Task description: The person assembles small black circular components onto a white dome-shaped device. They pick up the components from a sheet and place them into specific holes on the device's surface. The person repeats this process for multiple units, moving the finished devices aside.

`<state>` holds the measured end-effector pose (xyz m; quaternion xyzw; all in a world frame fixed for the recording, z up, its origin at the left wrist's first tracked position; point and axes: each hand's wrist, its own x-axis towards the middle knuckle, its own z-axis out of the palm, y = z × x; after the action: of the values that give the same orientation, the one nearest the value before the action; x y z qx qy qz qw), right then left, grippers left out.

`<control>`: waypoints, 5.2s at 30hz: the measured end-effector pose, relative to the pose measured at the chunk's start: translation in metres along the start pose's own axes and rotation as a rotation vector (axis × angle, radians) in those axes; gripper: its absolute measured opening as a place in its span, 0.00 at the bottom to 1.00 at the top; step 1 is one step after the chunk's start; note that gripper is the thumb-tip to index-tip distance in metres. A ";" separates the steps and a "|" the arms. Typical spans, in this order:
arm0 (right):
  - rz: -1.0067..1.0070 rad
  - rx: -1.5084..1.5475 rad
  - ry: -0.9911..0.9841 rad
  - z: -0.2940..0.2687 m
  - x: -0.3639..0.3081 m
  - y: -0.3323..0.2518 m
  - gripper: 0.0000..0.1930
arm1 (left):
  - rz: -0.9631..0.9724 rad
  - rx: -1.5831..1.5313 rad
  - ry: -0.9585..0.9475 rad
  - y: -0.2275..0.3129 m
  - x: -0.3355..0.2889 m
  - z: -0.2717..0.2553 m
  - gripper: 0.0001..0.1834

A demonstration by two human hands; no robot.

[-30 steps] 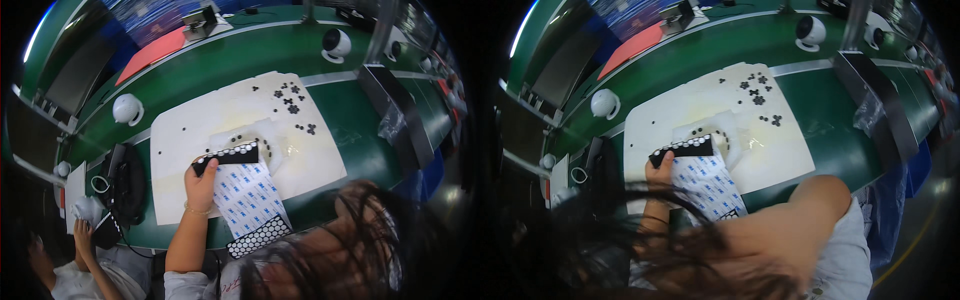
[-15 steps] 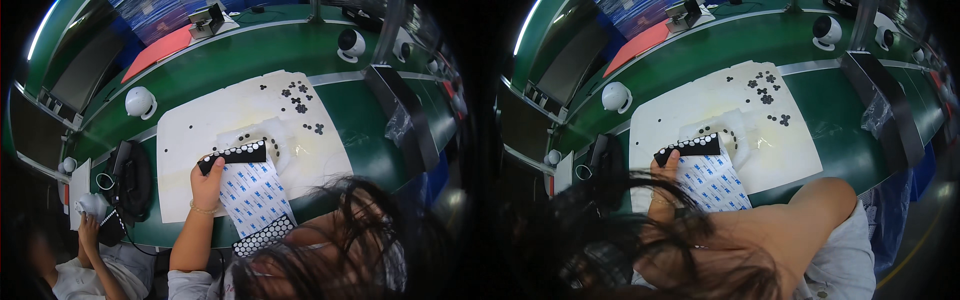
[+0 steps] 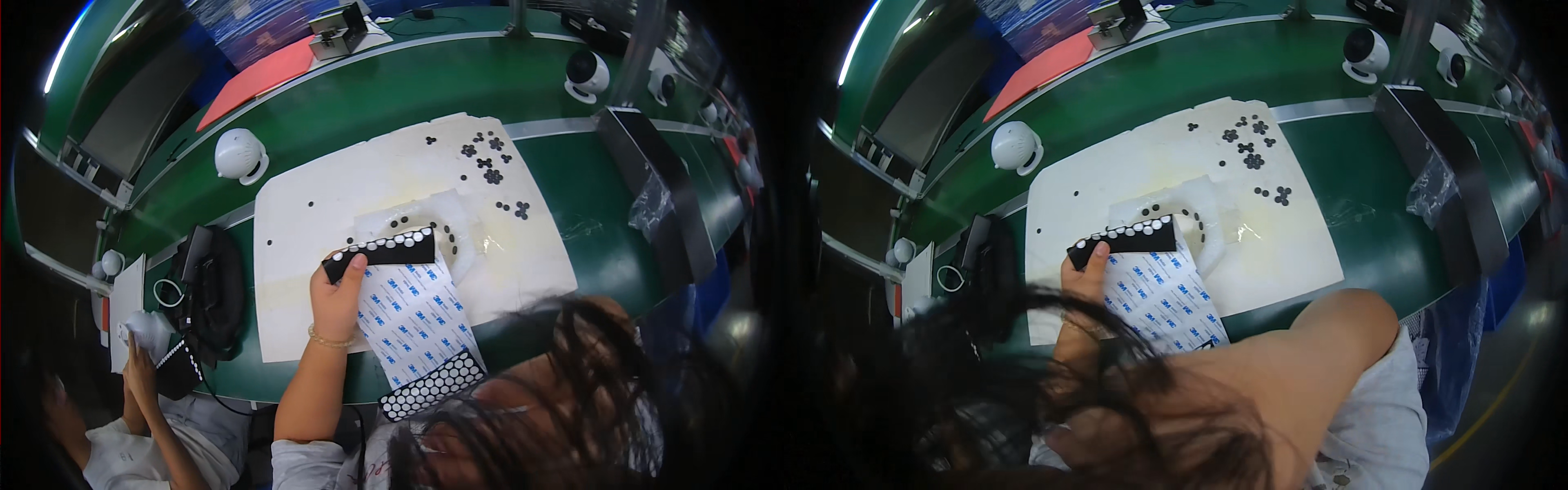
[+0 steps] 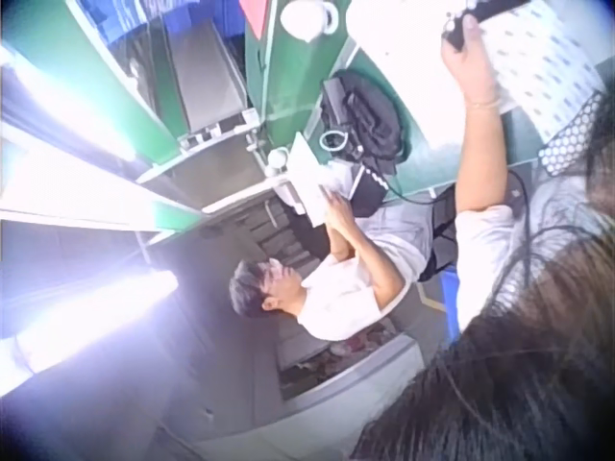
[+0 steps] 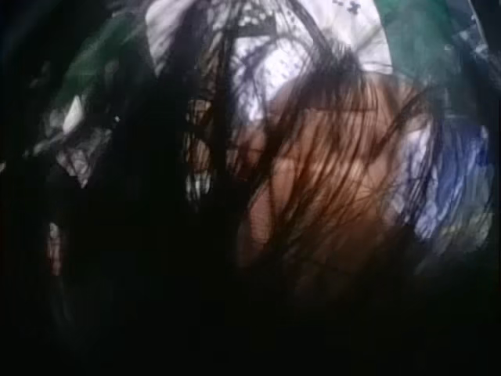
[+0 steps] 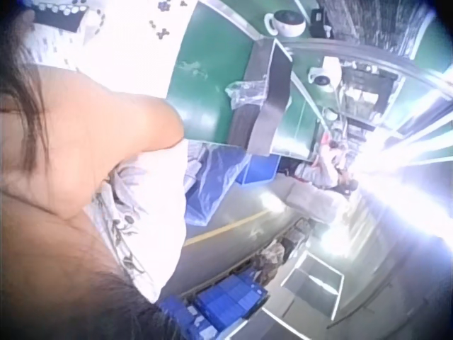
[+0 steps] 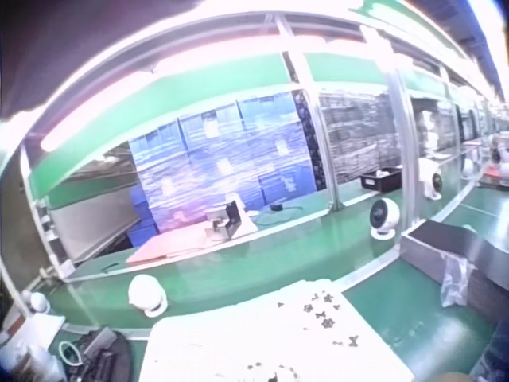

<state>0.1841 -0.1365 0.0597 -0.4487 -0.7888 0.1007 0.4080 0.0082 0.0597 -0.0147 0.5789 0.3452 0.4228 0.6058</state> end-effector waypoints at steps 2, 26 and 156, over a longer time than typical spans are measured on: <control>0.001 -0.012 0.007 -0.002 0.001 -0.004 0.18 | -0.045 0.017 -0.024 0.008 0.001 0.005 0.09; -0.481 -0.155 0.161 -0.025 0.060 0.032 0.19 | -0.030 -0.043 -0.034 0.005 -0.003 0.000 0.09; 0.014 0.087 0.047 0.008 0.061 0.064 0.24 | 0.013 0.041 -0.126 0.044 -0.045 0.003 0.08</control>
<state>0.2020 -0.0494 0.0550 -0.4384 -0.7706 0.1270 0.4447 -0.0122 0.0161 0.0259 0.6188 0.3113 0.3822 0.6116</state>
